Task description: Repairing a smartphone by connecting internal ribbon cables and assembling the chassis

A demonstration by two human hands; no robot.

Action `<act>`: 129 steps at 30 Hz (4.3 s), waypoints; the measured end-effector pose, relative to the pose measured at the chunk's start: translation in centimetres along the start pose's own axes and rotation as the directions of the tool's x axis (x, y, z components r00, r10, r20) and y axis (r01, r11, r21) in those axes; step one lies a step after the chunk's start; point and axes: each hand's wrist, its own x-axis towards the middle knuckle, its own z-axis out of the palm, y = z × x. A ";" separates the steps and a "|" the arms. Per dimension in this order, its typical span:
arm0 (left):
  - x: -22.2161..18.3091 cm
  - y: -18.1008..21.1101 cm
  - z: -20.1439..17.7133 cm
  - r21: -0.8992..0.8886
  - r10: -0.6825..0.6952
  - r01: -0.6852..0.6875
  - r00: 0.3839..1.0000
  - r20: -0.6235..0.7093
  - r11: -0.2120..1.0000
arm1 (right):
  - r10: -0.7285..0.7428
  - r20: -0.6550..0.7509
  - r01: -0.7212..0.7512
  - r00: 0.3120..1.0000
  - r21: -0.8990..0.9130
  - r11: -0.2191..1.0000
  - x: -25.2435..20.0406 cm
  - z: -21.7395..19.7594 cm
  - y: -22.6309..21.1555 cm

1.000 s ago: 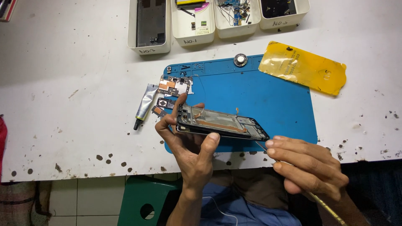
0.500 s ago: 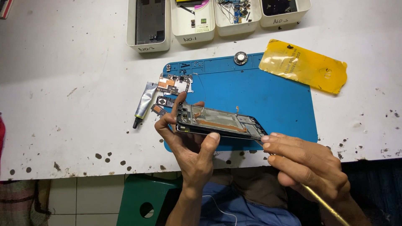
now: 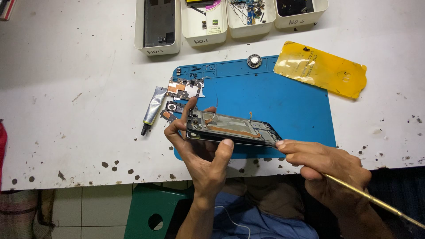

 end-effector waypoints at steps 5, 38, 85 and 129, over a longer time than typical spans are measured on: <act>0.1 0.0 -0.1 0.029 -0.008 0.008 1.000 -0.010 1.000 | -0.129 0.102 0.129 0.986 0.012 0.992 -0.2 -1.2 -0.4; 0.3 -0.2 0.0 0.083 -0.009 0.012 1.000 -0.028 0.997 | -0.419 0.097 0.427 0.903 -0.082 0.900 -1.4 -0.3 2.7; -0.2 0.6 -0.1 0.067 0.027 -0.025 0.999 -0.034 0.997 | -0.165 -0.033 0.167 0.986 0.045 0.985 -2.1 -0.1 1.7; 8.2 6.7 -0.1 0.178 0.150 -0.380 0.689 0.709 0.908 | 0.390 -0.163 -0.382 0.906 0.079 0.921 1.8 -9.6 7.3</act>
